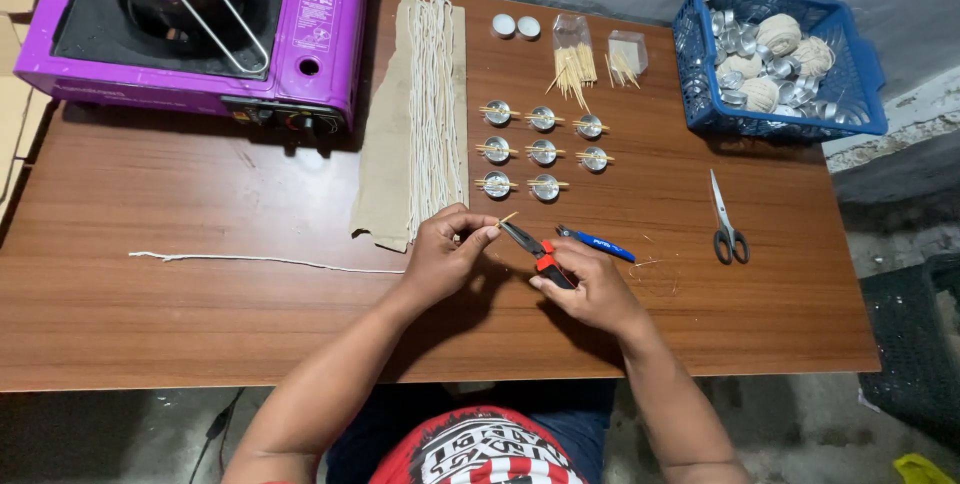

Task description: Cutting candle wicks to length and assembling them with metal wick tabs using pliers and cutters.

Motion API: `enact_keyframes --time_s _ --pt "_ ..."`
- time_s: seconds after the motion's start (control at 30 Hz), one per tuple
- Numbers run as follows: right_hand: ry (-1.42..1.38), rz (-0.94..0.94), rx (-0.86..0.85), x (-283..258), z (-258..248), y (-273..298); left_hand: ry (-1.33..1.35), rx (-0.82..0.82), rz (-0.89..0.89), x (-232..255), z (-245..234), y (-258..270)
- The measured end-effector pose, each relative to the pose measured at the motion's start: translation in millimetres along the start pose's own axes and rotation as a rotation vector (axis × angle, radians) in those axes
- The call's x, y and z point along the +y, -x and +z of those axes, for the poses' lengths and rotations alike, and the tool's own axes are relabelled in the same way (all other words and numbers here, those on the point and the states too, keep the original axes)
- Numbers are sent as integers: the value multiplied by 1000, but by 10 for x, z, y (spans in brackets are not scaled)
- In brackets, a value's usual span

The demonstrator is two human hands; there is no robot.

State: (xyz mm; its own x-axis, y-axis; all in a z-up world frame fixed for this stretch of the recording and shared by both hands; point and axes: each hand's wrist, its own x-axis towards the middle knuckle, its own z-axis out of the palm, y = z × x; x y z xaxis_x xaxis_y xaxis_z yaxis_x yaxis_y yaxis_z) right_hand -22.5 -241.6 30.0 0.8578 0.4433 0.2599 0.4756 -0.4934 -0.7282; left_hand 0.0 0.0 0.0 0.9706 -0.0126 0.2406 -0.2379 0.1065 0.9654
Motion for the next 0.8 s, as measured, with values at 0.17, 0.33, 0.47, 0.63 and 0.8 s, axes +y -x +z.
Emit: enact_keyframes --time_s 0.17,0.33,0.47,0.63,0.8 --pt "46 13 -16 -218 -123 -197 -10 39 -41 -137 -20 -7" --pt "107 13 29 -63 -61 -306 -7 86 -54 452 4 25" --pt "180 -16 85 62 14 -355 -26 100 -99 544 13 30" --pt "241 -46 117 75 -10 -332 -83 99 -100 -48 39 17" --pt "241 -83 119 135 -22 -321 -117 76 -120 219 78 21"
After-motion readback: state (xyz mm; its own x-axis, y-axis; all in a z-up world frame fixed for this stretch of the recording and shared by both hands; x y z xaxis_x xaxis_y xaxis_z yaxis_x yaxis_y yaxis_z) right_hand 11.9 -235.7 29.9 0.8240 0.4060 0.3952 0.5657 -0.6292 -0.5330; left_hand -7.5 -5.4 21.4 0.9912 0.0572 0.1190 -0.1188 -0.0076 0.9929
